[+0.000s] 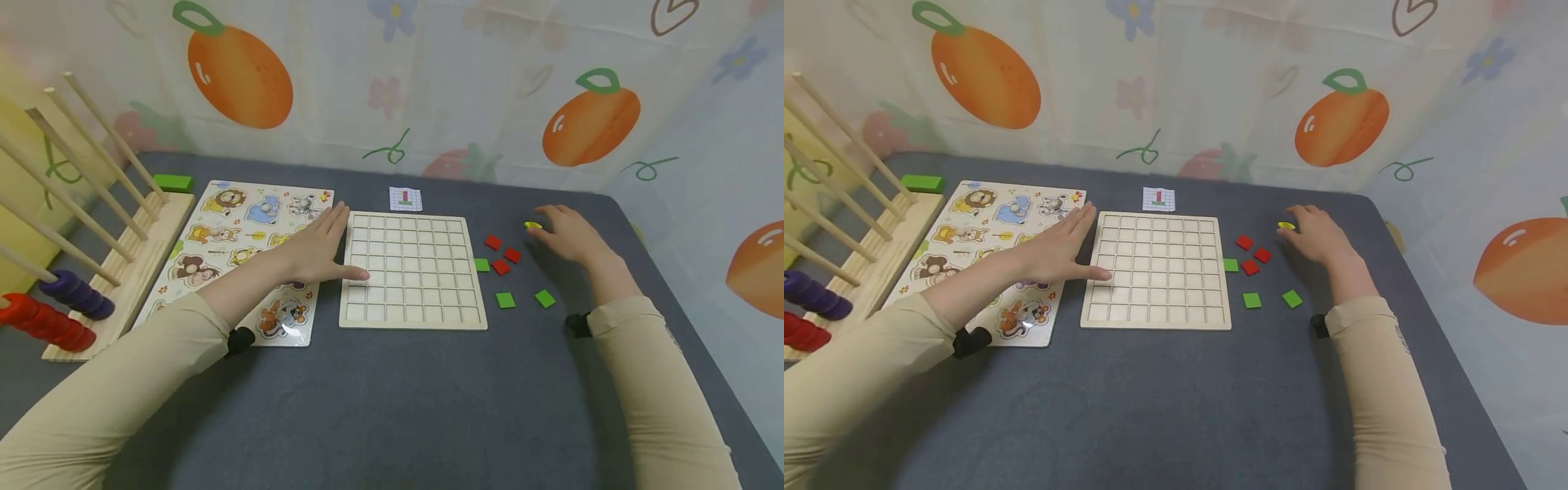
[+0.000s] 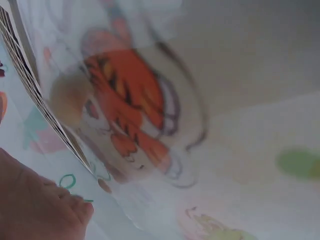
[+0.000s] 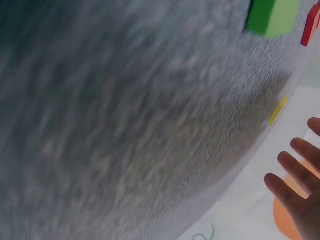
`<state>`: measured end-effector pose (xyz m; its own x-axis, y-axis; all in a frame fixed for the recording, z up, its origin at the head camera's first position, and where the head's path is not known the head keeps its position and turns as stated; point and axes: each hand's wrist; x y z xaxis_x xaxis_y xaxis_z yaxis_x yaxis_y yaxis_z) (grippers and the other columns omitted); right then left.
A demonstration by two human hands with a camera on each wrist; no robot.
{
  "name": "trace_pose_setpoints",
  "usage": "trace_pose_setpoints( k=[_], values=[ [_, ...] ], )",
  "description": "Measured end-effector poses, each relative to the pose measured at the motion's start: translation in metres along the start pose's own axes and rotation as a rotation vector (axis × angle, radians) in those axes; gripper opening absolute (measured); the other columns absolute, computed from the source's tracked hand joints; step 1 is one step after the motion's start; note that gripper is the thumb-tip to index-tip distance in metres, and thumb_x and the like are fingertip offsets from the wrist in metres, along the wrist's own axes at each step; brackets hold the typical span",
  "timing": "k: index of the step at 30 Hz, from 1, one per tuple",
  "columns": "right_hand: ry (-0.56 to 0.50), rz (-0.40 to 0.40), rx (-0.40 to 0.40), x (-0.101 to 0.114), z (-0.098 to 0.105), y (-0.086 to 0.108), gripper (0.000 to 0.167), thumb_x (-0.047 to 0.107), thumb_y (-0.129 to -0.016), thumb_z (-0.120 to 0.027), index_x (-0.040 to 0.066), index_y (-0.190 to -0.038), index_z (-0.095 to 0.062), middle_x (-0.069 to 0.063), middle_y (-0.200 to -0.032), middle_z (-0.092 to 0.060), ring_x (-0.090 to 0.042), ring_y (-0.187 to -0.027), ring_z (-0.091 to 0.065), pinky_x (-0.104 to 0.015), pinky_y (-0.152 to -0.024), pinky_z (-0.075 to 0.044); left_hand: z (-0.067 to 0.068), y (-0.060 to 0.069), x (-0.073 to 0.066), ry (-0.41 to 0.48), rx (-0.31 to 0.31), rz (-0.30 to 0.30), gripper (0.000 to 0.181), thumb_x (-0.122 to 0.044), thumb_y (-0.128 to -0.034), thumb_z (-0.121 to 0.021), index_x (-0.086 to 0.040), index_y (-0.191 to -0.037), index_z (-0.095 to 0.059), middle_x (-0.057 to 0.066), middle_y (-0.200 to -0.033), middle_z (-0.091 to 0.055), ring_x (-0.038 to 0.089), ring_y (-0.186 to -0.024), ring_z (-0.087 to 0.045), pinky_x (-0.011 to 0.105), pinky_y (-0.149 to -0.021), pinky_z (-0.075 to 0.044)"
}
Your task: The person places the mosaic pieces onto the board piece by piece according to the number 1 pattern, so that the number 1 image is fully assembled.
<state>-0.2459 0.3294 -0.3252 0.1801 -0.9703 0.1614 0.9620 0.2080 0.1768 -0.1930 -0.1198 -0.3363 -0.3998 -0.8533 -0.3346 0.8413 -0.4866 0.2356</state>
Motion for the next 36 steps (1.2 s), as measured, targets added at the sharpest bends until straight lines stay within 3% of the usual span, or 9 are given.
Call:
trace_pose_setpoints(
  k=[7, 12, 23, 36],
  values=[
    [-0.023, 0.006, 0.012, 0.001, -0.004, -0.007, 0.058, 0.027, -0.1, -0.054, -0.007, -0.144, -0.04, -0.035, -0.148, -0.039, -0.052, -0.14, -0.03, -0.065, -0.115, -0.026, -0.005, 0.004, -0.003, 0.073, 0.159, -0.048, 0.126, -0.063, -0.0797, -0.07, 0.003, -0.157, 0.005, 0.022, -0.166, 0.013, 0.043, -0.154, 0.008, 0.056, -0.126, -0.007],
    [-0.023, 0.0, 0.03, 0.0, -0.005, -0.01, 0.058, 0.025, -0.099, -0.055, -0.009, -0.144, -0.04, -0.036, -0.146, -0.04, -0.053, -0.139, -0.03, -0.066, -0.115, -0.025, -0.005, 0.009, -0.005, 0.062, 0.226, -0.087, 0.131, -0.059, -0.0747, -0.077, 0.008, -0.156, 0.001, 0.028, -0.164, 0.011, 0.047, -0.153, 0.007, 0.056, -0.126, -0.007],
    [-0.029, 0.036, 0.032, 0.002, -0.009, -0.017, 0.056, 0.021, -0.098, -0.055, -0.011, -0.141, -0.041, -0.037, -0.143, -0.043, -0.053, -0.137, -0.034, -0.065, -0.115, -0.026, -0.006, 0.01, -0.014, 0.024, 0.256, -0.13, 0.134, -0.054, -0.0712, -0.082, 0.009, -0.155, 0.002, 0.029, -0.163, 0.014, 0.043, -0.154, 0.011, 0.053, -0.127, -0.005],
    [0.043, 0.077, 0.025, 0.004, -0.008, -0.017, 0.046, 0.013, -0.096, -0.057, -0.014, -0.133, -0.051, -0.037, -0.13, -0.054, -0.05, -0.118, -0.052, -0.061, -0.103, -0.04, -0.009, 0.007, -0.018, 0.073, 0.274, -0.093, 0.137, -0.048, -0.068, -0.085, 0.013, -0.153, 0.005, 0.031, -0.161, 0.019, 0.044, -0.153, 0.014, 0.052, -0.127, -0.003]
  ],
)
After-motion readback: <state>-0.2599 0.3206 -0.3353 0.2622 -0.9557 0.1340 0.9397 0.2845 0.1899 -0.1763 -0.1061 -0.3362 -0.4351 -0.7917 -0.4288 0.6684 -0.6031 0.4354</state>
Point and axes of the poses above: each hand's wrist, its own y-axis away from the middle knuckle, its own z-axis out of the back of the hand, x = y × z
